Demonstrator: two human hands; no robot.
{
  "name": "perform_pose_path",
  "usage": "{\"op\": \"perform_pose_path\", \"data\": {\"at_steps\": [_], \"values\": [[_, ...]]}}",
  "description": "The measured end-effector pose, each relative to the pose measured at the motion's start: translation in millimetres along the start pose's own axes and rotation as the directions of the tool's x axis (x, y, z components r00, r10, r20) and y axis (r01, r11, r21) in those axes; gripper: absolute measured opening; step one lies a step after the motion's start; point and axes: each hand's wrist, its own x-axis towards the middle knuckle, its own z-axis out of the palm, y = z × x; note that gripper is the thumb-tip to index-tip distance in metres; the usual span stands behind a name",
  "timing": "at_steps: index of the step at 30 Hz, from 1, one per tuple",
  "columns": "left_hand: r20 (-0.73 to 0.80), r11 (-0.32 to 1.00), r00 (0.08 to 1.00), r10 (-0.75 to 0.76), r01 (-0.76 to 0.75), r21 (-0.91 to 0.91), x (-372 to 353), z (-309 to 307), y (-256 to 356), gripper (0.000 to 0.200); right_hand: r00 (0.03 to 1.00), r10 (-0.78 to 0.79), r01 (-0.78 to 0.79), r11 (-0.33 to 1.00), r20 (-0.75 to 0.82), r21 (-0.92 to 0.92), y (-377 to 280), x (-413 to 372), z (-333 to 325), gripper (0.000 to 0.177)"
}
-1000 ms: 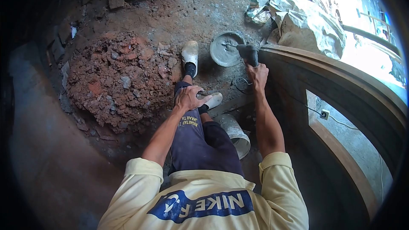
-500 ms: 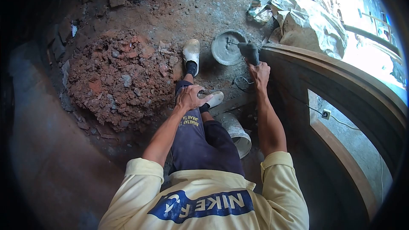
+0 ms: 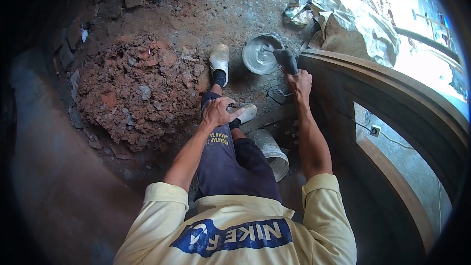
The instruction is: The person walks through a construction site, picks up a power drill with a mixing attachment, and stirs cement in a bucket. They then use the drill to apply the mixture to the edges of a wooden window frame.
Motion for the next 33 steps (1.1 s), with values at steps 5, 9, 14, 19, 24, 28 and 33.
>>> {"op": "perform_pose_path", "data": {"at_steps": [5, 9, 14, 19, 24, 28, 33], "values": [[-0.030, 1.000, 0.999, 0.020, -0.019, 0.019, -0.9, -4.3, 0.3, 0.066, 0.998, 0.008, -0.010, 0.999, 0.067, 0.035, -17.5, -6.6, -16.8, 0.060], [-0.106, 0.994, 0.990, 0.098, -0.102, -0.041, -2.9, 3.8, -3.0, 0.059, 0.990, 0.093, -0.102, 0.992, 0.108, 0.073, -19.8, -14.6, -20.7, 0.053], [-0.092, 0.995, 0.991, 0.101, -0.100, 0.008, -0.2, 2.5, -3.6, 0.058, 0.999, 0.050, -0.050, 0.997, 0.000, 0.054, -5.0, -12.8, 6.8, 0.055], [-0.096, 0.995, 0.991, 0.097, -0.098, -0.004, -4.3, 5.0, -3.3, 0.061, 0.992, 0.085, -0.090, 0.995, 0.098, 0.051, -18.1, -17.6, -10.9, 0.058], [-0.082, 0.995, 0.991, 0.103, -0.103, 0.013, -2.2, 5.8, -8.0, 0.066, 0.996, 0.067, -0.071, 0.995, 0.056, 0.076, -22.2, -14.5, -10.1, 0.063], [-0.049, 0.997, 0.996, 0.072, -0.072, -0.001, -2.4, 2.8, -3.4, 0.067, 0.998, 0.046, -0.050, 0.995, 0.050, 0.081, -19.5, -14.1, -14.8, 0.063], [-0.017, 0.999, 0.999, 0.047, -0.047, 0.001, -3.0, 1.5, -1.4, 0.066, 0.997, 0.043, -0.046, 0.998, 0.071, 0.040, -15.9, -14.2, -18.5, 0.062]]}}
